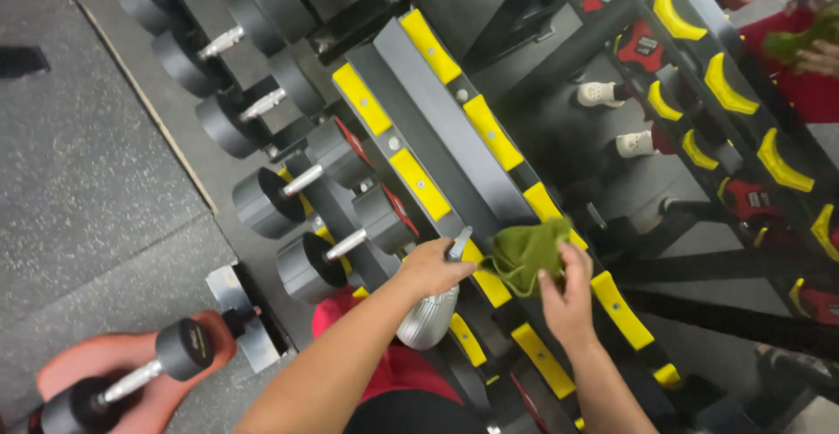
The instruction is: Cleaning and wiping down dumbbells on a storage rack using a spray bottle and a cloth.
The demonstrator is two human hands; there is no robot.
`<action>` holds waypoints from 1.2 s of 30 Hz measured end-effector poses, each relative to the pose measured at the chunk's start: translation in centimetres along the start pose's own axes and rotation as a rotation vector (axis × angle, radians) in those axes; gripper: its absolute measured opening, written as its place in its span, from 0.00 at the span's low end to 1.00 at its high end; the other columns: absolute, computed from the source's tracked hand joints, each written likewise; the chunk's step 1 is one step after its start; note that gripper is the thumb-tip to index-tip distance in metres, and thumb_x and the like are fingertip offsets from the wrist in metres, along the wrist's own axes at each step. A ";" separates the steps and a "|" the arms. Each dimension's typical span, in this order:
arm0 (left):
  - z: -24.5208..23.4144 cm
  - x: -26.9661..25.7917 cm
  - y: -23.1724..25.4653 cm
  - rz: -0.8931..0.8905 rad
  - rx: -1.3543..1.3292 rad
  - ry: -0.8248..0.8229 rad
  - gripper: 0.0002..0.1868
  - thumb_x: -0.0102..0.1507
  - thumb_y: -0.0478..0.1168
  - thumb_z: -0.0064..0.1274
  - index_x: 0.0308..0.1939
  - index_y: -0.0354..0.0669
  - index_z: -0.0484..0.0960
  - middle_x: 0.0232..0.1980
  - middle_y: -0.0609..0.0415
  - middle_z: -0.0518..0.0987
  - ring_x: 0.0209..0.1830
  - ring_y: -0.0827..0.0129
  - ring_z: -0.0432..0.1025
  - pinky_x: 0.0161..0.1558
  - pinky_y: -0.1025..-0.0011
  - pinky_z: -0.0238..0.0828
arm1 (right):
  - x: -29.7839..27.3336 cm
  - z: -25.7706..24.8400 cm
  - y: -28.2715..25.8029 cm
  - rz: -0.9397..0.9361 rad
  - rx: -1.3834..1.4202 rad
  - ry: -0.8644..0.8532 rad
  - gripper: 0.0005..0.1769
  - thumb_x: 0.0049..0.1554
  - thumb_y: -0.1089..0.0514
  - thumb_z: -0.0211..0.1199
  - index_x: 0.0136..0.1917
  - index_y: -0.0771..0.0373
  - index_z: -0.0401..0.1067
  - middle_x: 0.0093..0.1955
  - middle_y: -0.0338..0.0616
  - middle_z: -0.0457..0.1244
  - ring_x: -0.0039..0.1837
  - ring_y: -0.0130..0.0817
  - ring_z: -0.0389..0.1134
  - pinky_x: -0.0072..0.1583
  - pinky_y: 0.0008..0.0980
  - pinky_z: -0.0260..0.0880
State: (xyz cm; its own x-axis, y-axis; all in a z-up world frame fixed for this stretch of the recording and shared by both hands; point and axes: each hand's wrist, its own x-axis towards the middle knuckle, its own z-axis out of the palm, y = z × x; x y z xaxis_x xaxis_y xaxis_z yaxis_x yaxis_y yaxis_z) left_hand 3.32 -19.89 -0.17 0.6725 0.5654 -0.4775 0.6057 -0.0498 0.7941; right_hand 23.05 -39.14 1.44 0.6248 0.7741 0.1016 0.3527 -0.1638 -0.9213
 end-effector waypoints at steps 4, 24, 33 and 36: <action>-1.4 1.2 -0.6 0.016 0.020 -0.028 0.36 0.53 0.62 0.58 0.53 0.36 0.81 0.53 0.37 0.81 0.56 0.46 0.75 0.56 0.58 0.72 | -1.2 0.7 1.4 -0.246 -0.523 -0.110 0.31 0.51 0.64 0.65 0.68 0.63 0.65 0.75 0.55 0.54 0.78 0.58 0.56 0.76 0.45 0.56; -23.3 12.2 -7.0 -0.135 -0.159 0.077 0.35 0.53 0.60 0.60 0.57 0.40 0.81 0.54 0.38 0.82 0.58 0.47 0.75 0.58 0.60 0.70 | 29.4 33.5 -1.0 -0.371 -0.697 -0.421 0.32 0.53 0.66 0.58 0.72 0.62 0.64 0.78 0.62 0.51 0.77 0.63 0.52 0.75 0.48 0.55; -26.1 13.2 -7.9 -0.144 -0.293 0.170 0.36 0.51 0.57 0.60 0.58 0.38 0.79 0.52 0.41 0.84 0.56 0.52 0.80 0.58 0.63 0.73 | 33.9 37.8 -1.1 -0.424 -0.609 -0.375 0.23 0.57 0.65 0.61 0.66 0.62 0.71 0.74 0.62 0.56 0.74 0.62 0.57 0.73 0.48 0.59; -25.2 14.0 -7.1 -0.095 -0.184 0.120 0.37 0.53 0.59 0.60 0.60 0.43 0.78 0.55 0.40 0.82 0.58 0.48 0.75 0.59 0.61 0.69 | 30.1 33.2 0.0 -0.474 -0.526 -0.349 0.24 0.52 0.67 0.63 0.63 0.61 0.74 0.71 0.58 0.59 0.72 0.61 0.60 0.72 0.48 0.61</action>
State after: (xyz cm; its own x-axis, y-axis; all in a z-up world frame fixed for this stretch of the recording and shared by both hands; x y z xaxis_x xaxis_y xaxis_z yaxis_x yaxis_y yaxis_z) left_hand -2.32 9.12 -2.99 0.5544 0.6546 -0.5140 0.5685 0.1531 0.8083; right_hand 18.78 4.46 -7.95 0.1015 0.9665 0.2357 0.8645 0.0316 -0.5016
